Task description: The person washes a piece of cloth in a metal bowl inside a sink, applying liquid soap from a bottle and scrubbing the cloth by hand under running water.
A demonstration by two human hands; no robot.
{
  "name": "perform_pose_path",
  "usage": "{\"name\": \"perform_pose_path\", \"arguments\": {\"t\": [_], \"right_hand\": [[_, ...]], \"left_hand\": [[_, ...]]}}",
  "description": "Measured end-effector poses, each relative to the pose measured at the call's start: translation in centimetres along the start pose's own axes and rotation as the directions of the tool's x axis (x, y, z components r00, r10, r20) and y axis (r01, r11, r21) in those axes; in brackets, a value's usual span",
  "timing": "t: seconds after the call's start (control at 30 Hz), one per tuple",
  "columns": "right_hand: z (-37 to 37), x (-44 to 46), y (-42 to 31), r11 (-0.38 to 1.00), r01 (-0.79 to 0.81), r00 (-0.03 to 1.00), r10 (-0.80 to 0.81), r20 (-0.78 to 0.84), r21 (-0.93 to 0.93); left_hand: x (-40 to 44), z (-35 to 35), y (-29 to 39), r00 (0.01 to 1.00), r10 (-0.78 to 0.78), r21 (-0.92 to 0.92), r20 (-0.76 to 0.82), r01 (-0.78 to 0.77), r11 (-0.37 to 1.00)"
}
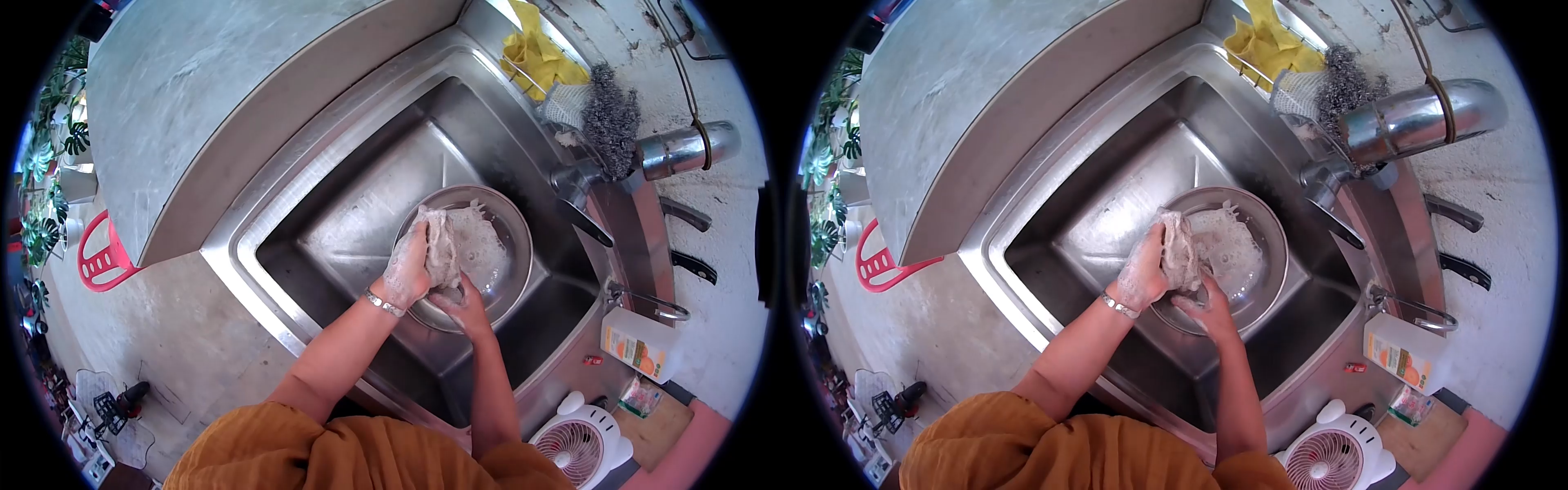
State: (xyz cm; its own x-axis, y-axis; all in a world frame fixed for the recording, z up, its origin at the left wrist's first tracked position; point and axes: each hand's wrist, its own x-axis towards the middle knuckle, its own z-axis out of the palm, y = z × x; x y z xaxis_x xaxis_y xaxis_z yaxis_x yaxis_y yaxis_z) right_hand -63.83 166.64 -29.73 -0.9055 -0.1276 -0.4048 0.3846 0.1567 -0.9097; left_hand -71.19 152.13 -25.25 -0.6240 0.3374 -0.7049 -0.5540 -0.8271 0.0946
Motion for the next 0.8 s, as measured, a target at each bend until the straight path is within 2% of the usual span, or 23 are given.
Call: {"name": "perform_pose_path", "arguments": {"t": [0.07,0.1,0.17,0.2,0.27,0.3,0.33,0.4,0.47,0.53,0.6,0.63,0.67,0.7,0.73,0.77,0.8], "right_hand": [[-1.5,0.2,1.7,0.934,-0.015,1.000,0.022,0.015,-0.356],[-1.6,0.1,1.1,0.935,-0.019,1.000,0.024,0.012,-0.355],[-1.9,0.0,-1.3,0.945,-0.047,0.996,0.019,-0.087,-0.324],[-2.6,-0.1,-1.6,0.945,-0.046,0.996,0.018,-0.090,-0.325],[-4.8,-0.5,-2.2,0.967,0.135,0.980,-0.162,-0.114,-0.214],[-5.4,-0.9,-2.3,0.999,0.005,0.983,0.001,-0.181,0.034],[-6.3,-1.0,-2.7,1.000,0.006,0.983,0.000,-0.182,0.031],[-7.6,-1.3,-4.1,0.997,-0.045,0.990,0.054,-0.127,0.067],[-7.8,-1.5,-5.9,0.999,-0.026,0.989,0.031,-0.144,0.036],[-7.6,-1.5,-6.9,0.992,0.003,0.981,0.022,-0.195,0.129],[-6.8,-1.1,-7.6,0.991,0.019,0.979,0.008,-0.205,0.132],[-6.3,-0.9,-8.0,0.981,0.058,0.968,-0.011,-0.250,0.182],[-6.1,-0.7,-8.3,0.968,0.099,0.955,-0.028,-0.294,0.231],[-6.1,-0.4,-8.2,0.968,0.100,0.956,-0.030,-0.293,0.230],[-6.1,-0.1,-7.9,0.971,0.097,0.967,-0.040,-0.252,0.220],[-6.1,0.1,-7.8,0.973,0.094,0.977,-0.049,-0.210,0.210],[-5.7,0.1,-8.2,0.974,0.093,0.977,-0.048,-0.208,0.208]], "left_hand": [[-0.7,0.5,0.1,1.000,-0.007,0.038,0.028,0.006,0.999],[-0.6,0.4,0.2,1.000,-0.011,0.040,0.027,0.010,0.999],[-0.6,0.2,0.7,0.984,0.008,-0.024,0.180,-0.004,1.000],[-1.0,0.5,1.0,0.983,0.006,-0.022,0.183,-0.002,1.000],[-2.1,1.5,1.8,0.967,0.038,0.033,0.251,-0.047,0.998],[-0.4,0.2,1.4,0.974,0.137,0.007,0.178,-0.141,0.990],[-0.3,0.1,1.3,0.974,0.137,0.005,0.180,-0.140,0.990],[-0.3,-0.1,1.2,0.952,0.281,0.194,0.119,-0.299,0.934],[0.2,-0.9,1.0,0.956,0.281,0.255,0.085,-0.293,0.921],[0.5,-1.4,0.7,0.958,0.284,0.316,0.047,-0.284,0.905],[0.2,-1.3,0.6,0.884,0.425,0.648,0.192,-0.440,0.621],[0.0,-1.0,0.7,0.883,0.427,0.648,0.193,-0.442,0.621],[-0.3,-0.4,0.8,0.909,0.373,0.861,0.187,-0.335,0.382],[-0.4,0.1,0.8,0.932,0.324,0.975,0.161,-0.202,0.095],[0.0,0.0,0.4,0.932,0.324,0.974,0.162,-0.203,0.097],[0.7,-0.5,-0.2,0.793,0.441,0.902,0.420,-0.421,-0.101],[1.2,-0.5,-0.6,0.583,0.491,0.756,0.647,-0.572,-0.317]]}}
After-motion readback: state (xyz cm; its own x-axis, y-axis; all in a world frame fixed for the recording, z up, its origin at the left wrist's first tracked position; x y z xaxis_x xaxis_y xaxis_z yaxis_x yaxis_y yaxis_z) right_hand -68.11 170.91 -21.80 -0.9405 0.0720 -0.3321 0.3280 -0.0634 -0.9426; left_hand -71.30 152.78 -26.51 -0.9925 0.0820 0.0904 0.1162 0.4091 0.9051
